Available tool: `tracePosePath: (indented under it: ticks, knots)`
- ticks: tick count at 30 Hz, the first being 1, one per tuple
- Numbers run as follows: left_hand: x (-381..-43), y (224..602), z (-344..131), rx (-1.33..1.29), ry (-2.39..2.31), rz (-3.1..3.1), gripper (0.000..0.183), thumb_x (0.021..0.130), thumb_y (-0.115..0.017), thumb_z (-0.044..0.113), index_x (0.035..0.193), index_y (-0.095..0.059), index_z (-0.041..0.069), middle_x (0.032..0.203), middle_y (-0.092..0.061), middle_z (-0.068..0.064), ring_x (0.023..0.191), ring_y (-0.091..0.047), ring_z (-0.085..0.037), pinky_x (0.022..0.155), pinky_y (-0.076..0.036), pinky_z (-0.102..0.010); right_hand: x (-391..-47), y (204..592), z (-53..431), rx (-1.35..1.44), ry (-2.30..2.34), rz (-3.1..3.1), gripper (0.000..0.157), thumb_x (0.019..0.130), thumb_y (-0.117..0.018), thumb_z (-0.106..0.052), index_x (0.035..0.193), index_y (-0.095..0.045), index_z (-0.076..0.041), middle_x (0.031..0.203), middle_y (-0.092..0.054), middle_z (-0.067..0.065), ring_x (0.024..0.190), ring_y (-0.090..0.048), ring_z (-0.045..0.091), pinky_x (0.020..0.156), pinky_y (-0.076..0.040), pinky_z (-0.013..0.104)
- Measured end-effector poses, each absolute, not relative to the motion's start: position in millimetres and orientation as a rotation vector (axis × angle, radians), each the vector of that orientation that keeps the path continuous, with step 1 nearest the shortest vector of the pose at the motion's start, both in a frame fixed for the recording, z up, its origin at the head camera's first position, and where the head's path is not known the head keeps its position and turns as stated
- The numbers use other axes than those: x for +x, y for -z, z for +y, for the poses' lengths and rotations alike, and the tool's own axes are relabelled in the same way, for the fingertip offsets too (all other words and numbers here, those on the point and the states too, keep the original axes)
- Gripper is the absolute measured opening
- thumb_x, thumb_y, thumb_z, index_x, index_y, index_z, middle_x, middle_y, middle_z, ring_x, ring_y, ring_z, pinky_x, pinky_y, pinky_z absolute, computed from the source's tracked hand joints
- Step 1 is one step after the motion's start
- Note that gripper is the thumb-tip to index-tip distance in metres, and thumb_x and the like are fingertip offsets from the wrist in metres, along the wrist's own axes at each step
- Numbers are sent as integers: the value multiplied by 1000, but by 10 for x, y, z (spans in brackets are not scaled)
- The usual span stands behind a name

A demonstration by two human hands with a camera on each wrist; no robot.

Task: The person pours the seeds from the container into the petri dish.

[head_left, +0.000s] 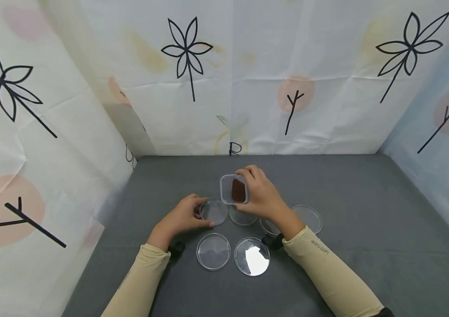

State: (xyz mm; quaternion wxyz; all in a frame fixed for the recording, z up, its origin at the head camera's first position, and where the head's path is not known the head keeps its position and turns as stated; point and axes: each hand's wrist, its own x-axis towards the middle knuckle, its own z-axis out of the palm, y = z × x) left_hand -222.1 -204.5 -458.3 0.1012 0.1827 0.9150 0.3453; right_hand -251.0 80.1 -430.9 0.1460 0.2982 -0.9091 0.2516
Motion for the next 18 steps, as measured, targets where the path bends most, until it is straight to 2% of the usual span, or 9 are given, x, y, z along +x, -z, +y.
tracePosePath:
  ticks: [11,18]
  knots:
    - [-2219,4563,-2023,512,-1012,2689,87,84,-94,29,154,-53,-2,117,-58,-16,91,-65,-15,84,-60,-34,-2510,4331,568,1070,-383,-2481,91,68,-101,-28,144,-57,-5,137,-55,18,127,-56,39,102,-54,54]
    - [-2208,4557,-2019,512,-1033,2681,87,84,-94,28,154,-52,-3,119,-58,-18,91,-65,-15,83,-60,-32,-2521,4369,464,1150,-268,-2368,82,70,-98,-19,141,-61,-6,133,-58,17,124,-58,37,105,-53,53]
